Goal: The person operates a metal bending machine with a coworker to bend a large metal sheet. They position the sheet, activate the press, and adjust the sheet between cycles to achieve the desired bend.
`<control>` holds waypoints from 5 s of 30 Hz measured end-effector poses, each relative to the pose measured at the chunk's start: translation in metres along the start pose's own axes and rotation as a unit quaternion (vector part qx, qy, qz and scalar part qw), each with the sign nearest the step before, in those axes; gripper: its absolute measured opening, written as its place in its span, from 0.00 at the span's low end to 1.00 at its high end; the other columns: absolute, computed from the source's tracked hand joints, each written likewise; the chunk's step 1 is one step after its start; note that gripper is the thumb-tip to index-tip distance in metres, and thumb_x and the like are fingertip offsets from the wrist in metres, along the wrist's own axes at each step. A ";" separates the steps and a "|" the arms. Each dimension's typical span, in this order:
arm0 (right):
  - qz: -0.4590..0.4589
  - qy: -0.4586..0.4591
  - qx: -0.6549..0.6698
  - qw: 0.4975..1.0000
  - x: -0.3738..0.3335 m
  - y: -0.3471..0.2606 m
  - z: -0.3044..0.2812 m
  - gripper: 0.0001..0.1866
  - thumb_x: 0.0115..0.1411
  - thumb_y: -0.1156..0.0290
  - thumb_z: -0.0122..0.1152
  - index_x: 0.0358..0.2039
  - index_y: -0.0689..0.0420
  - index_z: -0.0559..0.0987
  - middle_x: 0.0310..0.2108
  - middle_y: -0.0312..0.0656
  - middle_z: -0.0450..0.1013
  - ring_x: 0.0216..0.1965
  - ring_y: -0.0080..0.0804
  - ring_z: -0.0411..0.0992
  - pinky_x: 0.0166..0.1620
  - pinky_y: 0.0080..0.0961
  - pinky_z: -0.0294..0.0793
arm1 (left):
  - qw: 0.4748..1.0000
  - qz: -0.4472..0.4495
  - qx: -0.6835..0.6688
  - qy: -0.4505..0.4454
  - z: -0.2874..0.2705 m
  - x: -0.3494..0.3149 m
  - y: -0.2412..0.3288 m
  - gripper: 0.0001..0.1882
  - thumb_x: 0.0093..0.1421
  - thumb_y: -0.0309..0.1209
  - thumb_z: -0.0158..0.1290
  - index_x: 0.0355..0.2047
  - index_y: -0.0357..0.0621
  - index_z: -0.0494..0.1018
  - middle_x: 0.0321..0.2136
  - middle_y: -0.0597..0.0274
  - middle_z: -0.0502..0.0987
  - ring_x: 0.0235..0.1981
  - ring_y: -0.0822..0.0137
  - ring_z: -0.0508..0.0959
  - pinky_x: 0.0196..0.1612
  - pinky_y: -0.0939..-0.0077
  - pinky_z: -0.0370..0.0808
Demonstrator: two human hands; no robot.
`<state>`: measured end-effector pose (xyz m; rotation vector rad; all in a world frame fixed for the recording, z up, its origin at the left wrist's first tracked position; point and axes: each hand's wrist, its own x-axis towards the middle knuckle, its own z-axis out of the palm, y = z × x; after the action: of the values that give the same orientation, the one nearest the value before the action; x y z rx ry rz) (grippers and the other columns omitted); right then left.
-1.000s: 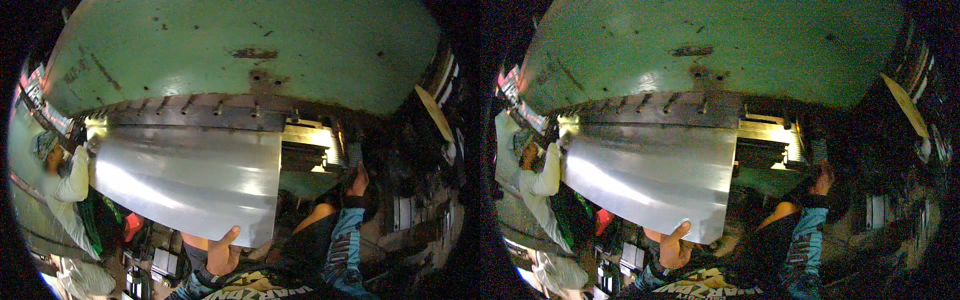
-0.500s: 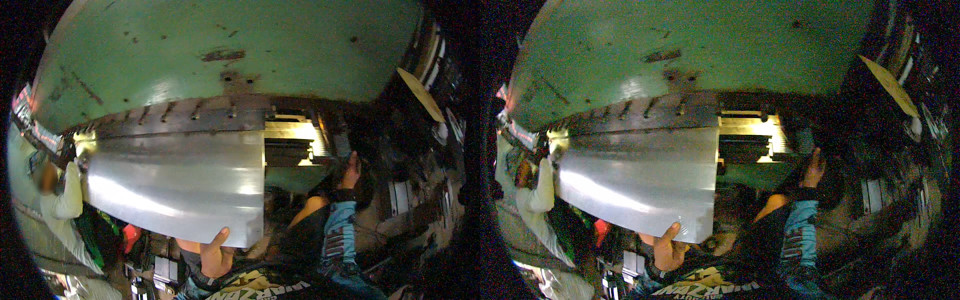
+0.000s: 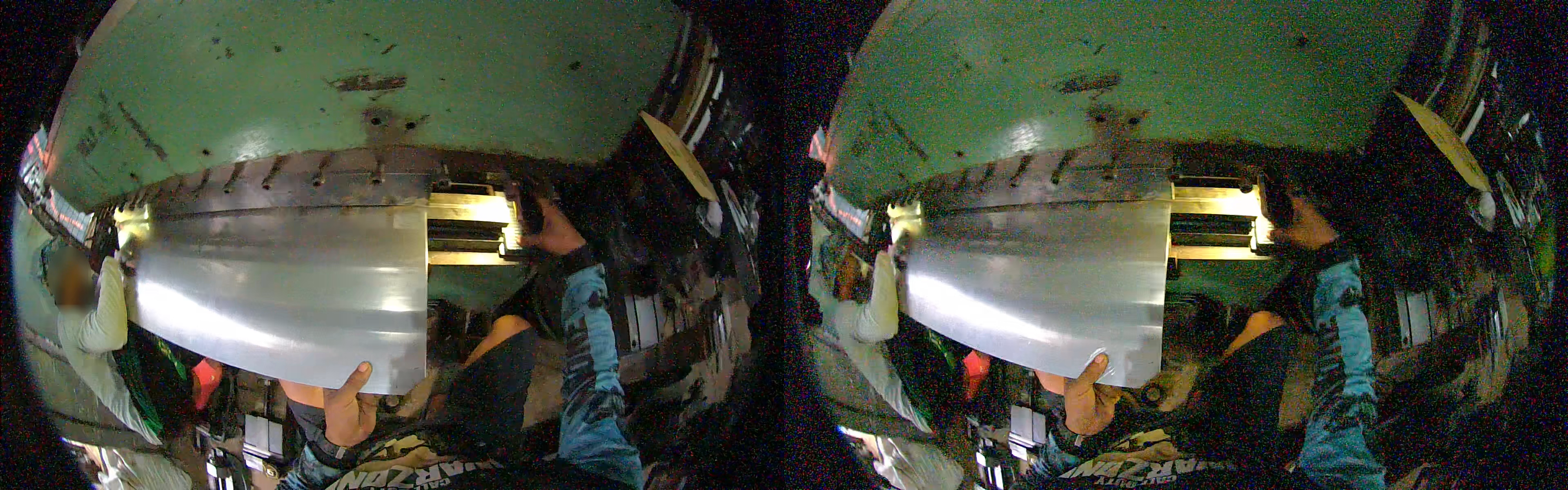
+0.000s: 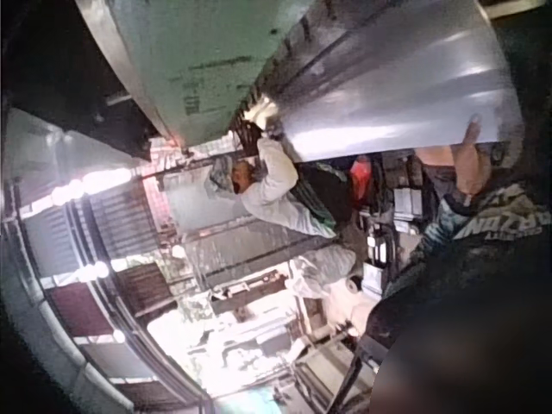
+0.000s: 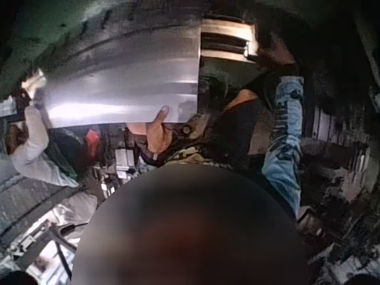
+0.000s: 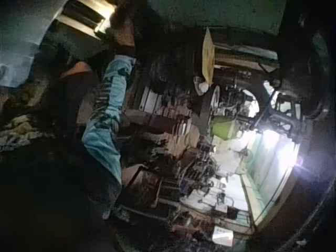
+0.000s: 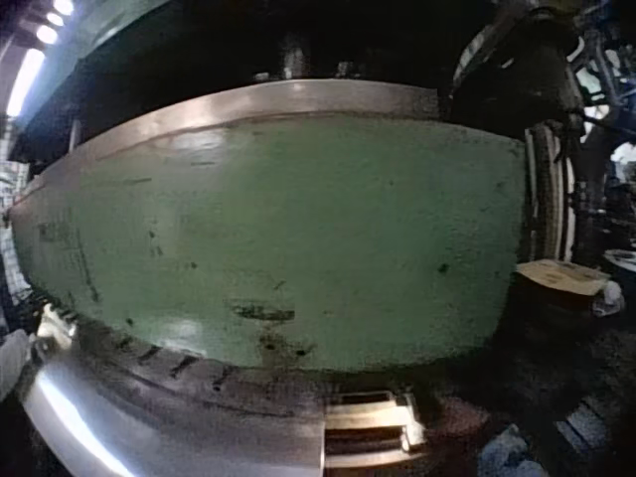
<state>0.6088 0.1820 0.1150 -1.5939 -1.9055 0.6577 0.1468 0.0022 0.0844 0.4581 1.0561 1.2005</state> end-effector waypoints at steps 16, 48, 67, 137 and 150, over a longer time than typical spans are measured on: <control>-0.111 0.279 -0.107 0.948 -0.015 -0.132 0.106 0.50 0.39 0.63 0.82 0.62 0.58 0.65 0.53 0.57 0.68 0.54 0.62 0.67 0.60 0.52 0.68 | 0.994 -0.029 -0.107 0.018 0.008 -0.004 0.006 0.23 0.64 0.27 0.61 0.57 0.42 0.66 0.42 0.60 0.78 0.41 0.65 0.80 0.41 0.73 0.77; 0.018 0.192 0.374 0.907 -0.023 -0.107 0.106 0.29 0.57 0.59 0.73 0.54 0.62 0.77 0.45 0.48 0.79 0.47 0.38 0.78 0.52 0.34 0.76 | 0.867 0.283 0.409 -0.026 0.055 -0.042 0.067 0.15 0.65 0.28 0.55 0.49 0.29 0.77 0.37 0.42 0.84 0.37 0.51 0.85 0.48 0.56 0.81; -0.105 0.235 0.223 0.940 -0.059 -0.122 0.122 0.48 0.47 0.65 0.78 0.66 0.61 0.62 0.57 0.53 0.68 0.60 0.50 0.68 0.64 0.42 0.66 | 0.822 0.312 0.471 -0.075 0.079 -0.035 0.045 0.27 0.66 0.35 0.57 0.60 0.30 0.71 0.59 0.47 0.75 0.63 0.55 0.71 0.70 0.59 0.59; 0.065 0.470 -0.094 0.875 -0.041 0.307 0.115 0.49 0.60 0.50 0.65 0.75 0.53 0.53 0.69 0.55 0.61 0.65 0.49 0.66 0.70 0.44 0.63 | 0.995 0.045 -0.068 -0.050 -0.006 0.025 -0.014 0.31 0.65 0.36 0.63 0.63 0.47 0.63 0.56 0.62 0.74 0.57 0.62 0.75 0.54 0.68 0.79; 0.212 0.470 0.526 0.677 -0.046 0.096 0.089 0.26 0.64 0.49 0.64 0.55 0.52 0.80 0.44 0.40 0.78 0.37 0.34 0.75 0.39 0.33 0.77 | 0.999 0.015 -0.044 0.006 0.000 0.014 0.007 0.14 0.68 0.38 0.56 0.49 0.48 0.71 0.31 0.65 0.79 0.23 0.69 0.79 0.21 0.77 0.74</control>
<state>0.6209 0.1514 -0.0198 -1.1226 -0.2016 0.6908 0.1427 0.0170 0.0843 0.4009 1.0056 1.2723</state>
